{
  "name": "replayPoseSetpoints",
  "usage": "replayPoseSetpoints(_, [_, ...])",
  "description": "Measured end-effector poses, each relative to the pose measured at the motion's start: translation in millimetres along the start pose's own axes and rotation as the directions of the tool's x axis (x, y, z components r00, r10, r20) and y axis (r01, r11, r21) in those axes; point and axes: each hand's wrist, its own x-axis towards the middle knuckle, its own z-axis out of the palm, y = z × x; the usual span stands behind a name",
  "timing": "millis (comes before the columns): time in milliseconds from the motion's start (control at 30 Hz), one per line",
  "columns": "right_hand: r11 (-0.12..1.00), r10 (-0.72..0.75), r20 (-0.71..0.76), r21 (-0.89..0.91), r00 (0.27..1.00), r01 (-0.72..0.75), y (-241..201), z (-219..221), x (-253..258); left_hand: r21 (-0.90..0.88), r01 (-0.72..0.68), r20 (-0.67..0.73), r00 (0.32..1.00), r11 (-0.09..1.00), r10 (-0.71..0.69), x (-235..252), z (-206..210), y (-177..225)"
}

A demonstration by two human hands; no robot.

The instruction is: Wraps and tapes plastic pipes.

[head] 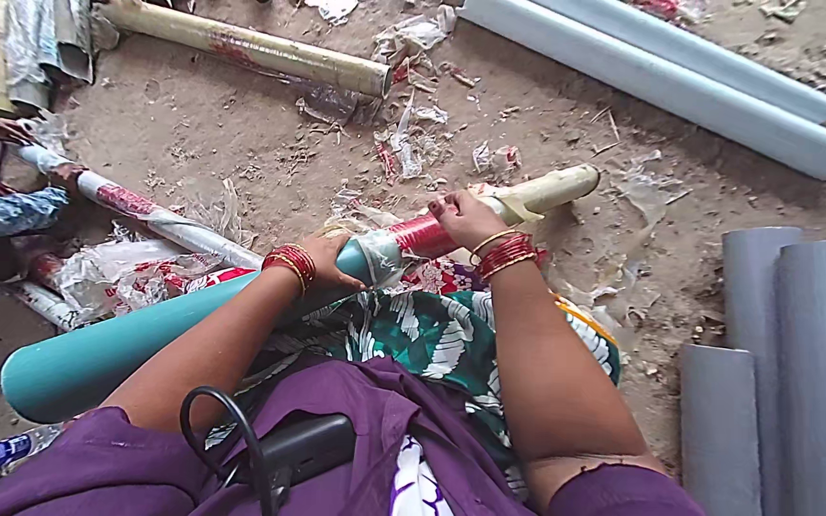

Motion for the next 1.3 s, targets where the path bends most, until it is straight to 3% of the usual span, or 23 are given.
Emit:
replayPoseSetpoints(100, [0.981, -0.077, 0.135, -0.166, 0.988, 0.100, 2.4, 16.1, 0.5, -0.015, 0.010, 0.031, 0.999, 1.000, -0.010, 3.3, -5.2, -1.7])
replayPoseSetpoints(200, [0.924, -0.317, 0.080, -0.200, 0.945, 0.327, -0.4, 28.7, -6.2, -0.063, 0.004, 0.037, 0.999, 0.998, -0.002, 5.6, -10.1, -4.1])
replayPoseSetpoints(300, [0.840, -0.537, -0.108, -0.162, 0.837, 0.518, 0.3, 45.6, -8.3, -0.112, 0.005, 0.070, 0.998, 0.994, 0.003, 9.9, -14.7, -8.4])
replayPoseSetpoints(433, [0.720, -0.690, -0.172, -0.260, 0.703, 0.643, -5.0, 65.8, -7.1, -0.162, -0.003, 0.095, 0.995, 0.987, 0.019, 17.7, -18.5, -17.2])
replayPoseSetpoints(533, [0.575, -0.818, -0.212, -0.358, 0.535, 0.736, -8.3, 71.2, 2.6, -0.153, -0.010, 0.094, 0.995, 0.988, 0.024, 20.6, -22.0, -18.2])
replayPoseSetpoints(733, [0.319, -0.939, -0.067, -0.544, 0.338, 0.776, -26.3, 72.8, 20.7, -0.138, -0.011, 0.121, 0.992, 0.990, 0.028, 25.8, -23.3, -23.2])
replayPoseSetpoints(867, [0.233, -0.936, 0.069, -0.614, 0.345, 0.754, -39.1, 71.0, 26.1, -0.169, -0.013, 0.154, 0.987, 0.985, 0.040, 33.1, -24.3, -32.2])
replayPoseSetpoints(967, [0.165, -0.942, 0.127, -0.629, 0.310, 0.759, -35.8, 64.4, 34.1, -0.188, 0.009, 0.151, 0.988, 0.982, 0.020, 30.5, -27.6, -32.3])
replayPoseSetpoints(1233, [0.037, -0.977, 0.136, -0.644, 0.162, 0.764, 11.4, 47.2, 67.9, -0.181, 0.023, 0.166, 0.986, 0.983, 0.007, 35.7, -29.4, -36.4])
replayPoseSetpoints(1300, [0.039, -0.980, 0.122, -0.648, 0.155, 0.760, 17.8, 44.4, 74.5, -0.176, 0.035, 0.180, 0.984, 0.984, -0.003, 34.3, -33.3, -34.8])
